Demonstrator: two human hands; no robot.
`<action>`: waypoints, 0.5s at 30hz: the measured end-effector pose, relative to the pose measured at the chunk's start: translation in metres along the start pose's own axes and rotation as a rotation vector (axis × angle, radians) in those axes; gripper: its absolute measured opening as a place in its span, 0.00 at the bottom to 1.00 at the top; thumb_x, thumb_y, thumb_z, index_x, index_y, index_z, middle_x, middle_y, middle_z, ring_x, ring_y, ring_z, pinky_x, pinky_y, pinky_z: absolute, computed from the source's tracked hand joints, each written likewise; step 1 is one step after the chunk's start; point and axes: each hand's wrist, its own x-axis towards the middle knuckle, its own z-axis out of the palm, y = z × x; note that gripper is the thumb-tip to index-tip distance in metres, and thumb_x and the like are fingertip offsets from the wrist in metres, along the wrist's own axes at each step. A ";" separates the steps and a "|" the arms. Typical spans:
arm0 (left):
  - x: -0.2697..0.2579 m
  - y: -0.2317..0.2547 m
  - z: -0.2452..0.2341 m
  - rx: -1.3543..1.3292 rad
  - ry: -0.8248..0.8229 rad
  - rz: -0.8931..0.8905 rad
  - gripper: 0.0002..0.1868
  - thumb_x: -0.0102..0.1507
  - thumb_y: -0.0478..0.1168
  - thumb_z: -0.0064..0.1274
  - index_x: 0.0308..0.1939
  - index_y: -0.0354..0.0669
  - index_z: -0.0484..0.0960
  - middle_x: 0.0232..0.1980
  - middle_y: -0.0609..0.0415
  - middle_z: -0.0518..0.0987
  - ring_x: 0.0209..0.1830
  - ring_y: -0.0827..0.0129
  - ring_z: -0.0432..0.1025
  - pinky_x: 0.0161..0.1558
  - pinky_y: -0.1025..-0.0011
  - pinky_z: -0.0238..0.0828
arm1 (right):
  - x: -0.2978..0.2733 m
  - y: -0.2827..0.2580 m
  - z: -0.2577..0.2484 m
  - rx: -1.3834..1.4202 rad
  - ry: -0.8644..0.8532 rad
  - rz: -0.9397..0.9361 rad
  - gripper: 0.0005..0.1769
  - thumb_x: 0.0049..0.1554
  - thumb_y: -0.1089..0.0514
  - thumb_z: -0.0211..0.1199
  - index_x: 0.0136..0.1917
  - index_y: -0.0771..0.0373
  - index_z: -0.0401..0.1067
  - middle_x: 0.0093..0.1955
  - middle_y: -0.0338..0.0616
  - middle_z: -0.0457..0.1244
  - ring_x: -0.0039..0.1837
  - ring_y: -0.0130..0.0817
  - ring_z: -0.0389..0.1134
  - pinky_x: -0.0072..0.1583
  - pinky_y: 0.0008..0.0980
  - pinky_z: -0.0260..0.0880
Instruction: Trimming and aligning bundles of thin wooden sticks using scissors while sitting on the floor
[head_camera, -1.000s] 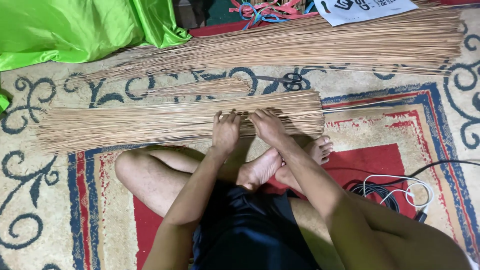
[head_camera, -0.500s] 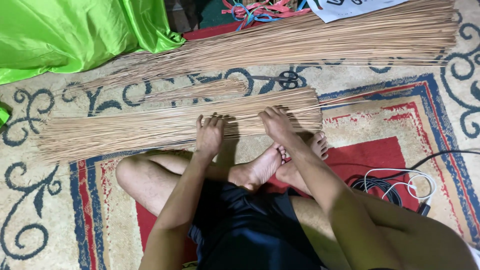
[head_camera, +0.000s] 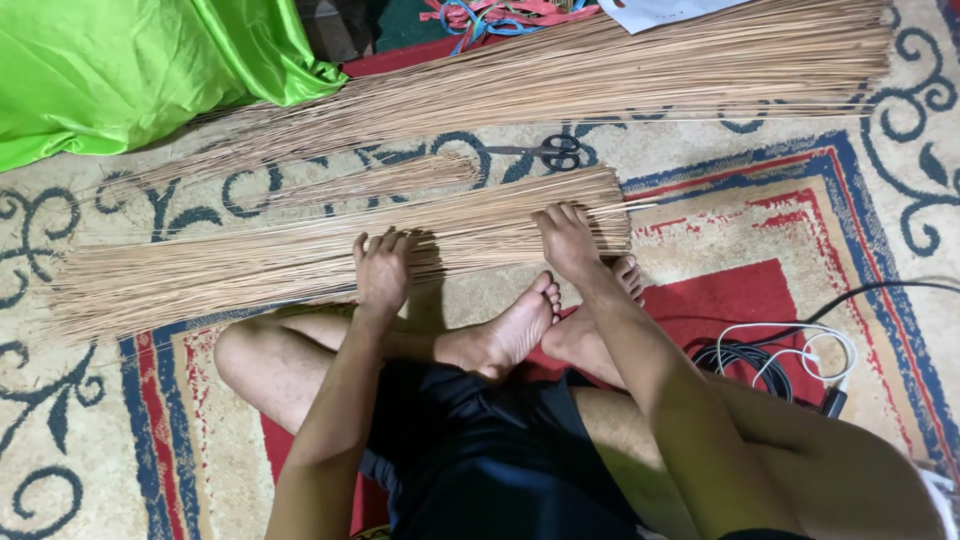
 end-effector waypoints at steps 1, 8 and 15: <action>-0.002 0.000 0.002 0.001 -0.003 0.005 0.10 0.67 0.39 0.48 0.49 0.56 0.83 0.46 0.58 0.82 0.53 0.63 0.77 0.71 0.51 0.54 | 0.001 -0.005 0.001 0.001 0.001 0.006 0.10 0.57 0.61 0.57 0.52 0.58 0.74 0.43 0.41 0.59 0.51 0.43 0.63 0.54 0.39 0.62; 0.018 0.039 0.021 -0.176 -0.053 0.085 0.11 0.68 0.40 0.48 0.51 0.56 0.83 0.47 0.58 0.80 0.51 0.62 0.77 0.63 0.54 0.62 | 0.017 -0.031 0.000 0.053 0.054 -0.025 0.10 0.59 0.62 0.55 0.52 0.57 0.75 0.45 0.39 0.59 0.51 0.39 0.63 0.55 0.37 0.61; 0.019 0.020 0.052 -0.180 -0.025 0.096 0.15 0.63 0.37 0.48 0.49 0.62 0.83 0.44 0.61 0.75 0.45 0.62 0.77 0.48 0.63 0.68 | -0.003 -0.008 -0.006 0.018 0.021 0.000 0.14 0.56 0.64 0.55 0.55 0.59 0.74 0.46 0.40 0.60 0.52 0.40 0.63 0.56 0.37 0.62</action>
